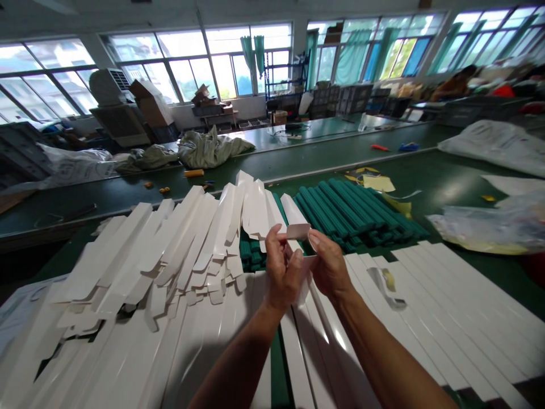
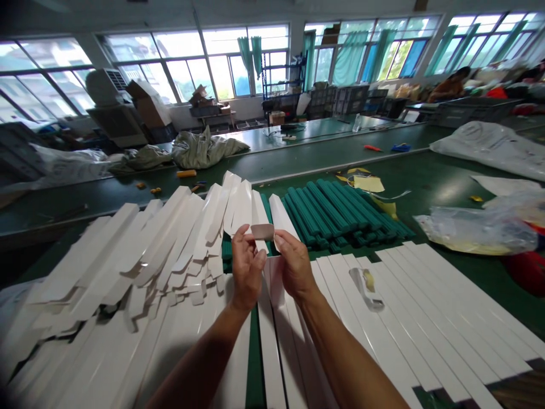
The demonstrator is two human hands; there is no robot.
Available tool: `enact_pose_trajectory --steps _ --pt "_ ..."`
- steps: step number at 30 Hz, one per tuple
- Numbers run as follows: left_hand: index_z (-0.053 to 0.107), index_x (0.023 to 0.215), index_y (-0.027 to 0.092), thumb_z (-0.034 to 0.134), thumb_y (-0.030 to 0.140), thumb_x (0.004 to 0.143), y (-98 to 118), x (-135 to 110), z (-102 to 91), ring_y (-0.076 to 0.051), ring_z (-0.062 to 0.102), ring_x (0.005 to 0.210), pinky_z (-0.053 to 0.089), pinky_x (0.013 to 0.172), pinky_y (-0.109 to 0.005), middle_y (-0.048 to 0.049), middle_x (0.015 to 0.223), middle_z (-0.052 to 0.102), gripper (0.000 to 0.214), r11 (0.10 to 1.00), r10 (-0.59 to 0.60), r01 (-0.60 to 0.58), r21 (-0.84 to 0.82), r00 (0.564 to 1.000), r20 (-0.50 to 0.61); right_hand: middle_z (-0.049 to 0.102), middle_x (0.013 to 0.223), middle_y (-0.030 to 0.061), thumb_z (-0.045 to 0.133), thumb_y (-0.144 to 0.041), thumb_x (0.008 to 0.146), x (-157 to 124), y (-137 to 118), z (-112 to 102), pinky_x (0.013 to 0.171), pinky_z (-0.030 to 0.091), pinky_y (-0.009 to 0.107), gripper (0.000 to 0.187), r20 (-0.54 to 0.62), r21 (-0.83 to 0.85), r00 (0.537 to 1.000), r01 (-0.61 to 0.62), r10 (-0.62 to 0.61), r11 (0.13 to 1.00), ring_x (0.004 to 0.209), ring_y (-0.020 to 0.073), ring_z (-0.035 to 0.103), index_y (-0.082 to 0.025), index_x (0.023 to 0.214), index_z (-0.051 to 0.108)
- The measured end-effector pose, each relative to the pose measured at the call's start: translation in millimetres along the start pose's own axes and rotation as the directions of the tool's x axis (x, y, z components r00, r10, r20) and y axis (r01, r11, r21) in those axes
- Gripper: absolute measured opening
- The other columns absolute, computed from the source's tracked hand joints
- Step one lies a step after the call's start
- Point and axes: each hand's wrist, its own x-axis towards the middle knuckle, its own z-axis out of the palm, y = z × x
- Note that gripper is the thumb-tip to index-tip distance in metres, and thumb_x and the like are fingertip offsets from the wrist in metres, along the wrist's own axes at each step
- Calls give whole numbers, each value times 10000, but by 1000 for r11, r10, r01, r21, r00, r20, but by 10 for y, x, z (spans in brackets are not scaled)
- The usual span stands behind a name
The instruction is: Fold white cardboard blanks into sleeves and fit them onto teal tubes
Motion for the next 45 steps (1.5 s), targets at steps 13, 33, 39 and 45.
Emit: enact_pose_trajectory --steps 13,33,39,45 --pt "604 1236 182 303 406 1011 19 16 16 -210 568 1075 486 928 -373 -118 1136 590 437 954 163 -160 252 987 11 660 834 28 517 -182 778 29 -42 139 729 489 278 175 -75 -90 965 246 -253 965 814 173 602 -188 728 685" --pt "645 1176 130 553 230 934 376 304 -335 -185 669 975 580 860 -310 -128 1059 686 278 627 310 -552 549 824 474 660 1076 166 617 -326 789 -229 250 -71 674 579 361 563 205 -722 925 364 -321 588 874 267 689 -139 1273 401" --pt "629 1199 141 511 255 958 439 313 -329 -175 668 956 592 829 -309 -113 1029 693 292 573 259 -538 618 834 487 670 1004 140 616 -274 762 -216 270 -96 693 566 387 579 257 -717 911 403 -322 569 890 288 676 -155 1281 391" --pt "620 1199 147 462 249 972 590 393 -369 -187 664 1017 584 878 -333 -113 1110 683 294 551 171 -608 572 753 635 657 1066 164 596 -252 780 -207 243 -74 673 569 363 563 283 -696 896 437 -341 570 868 263 680 -138 1286 376"
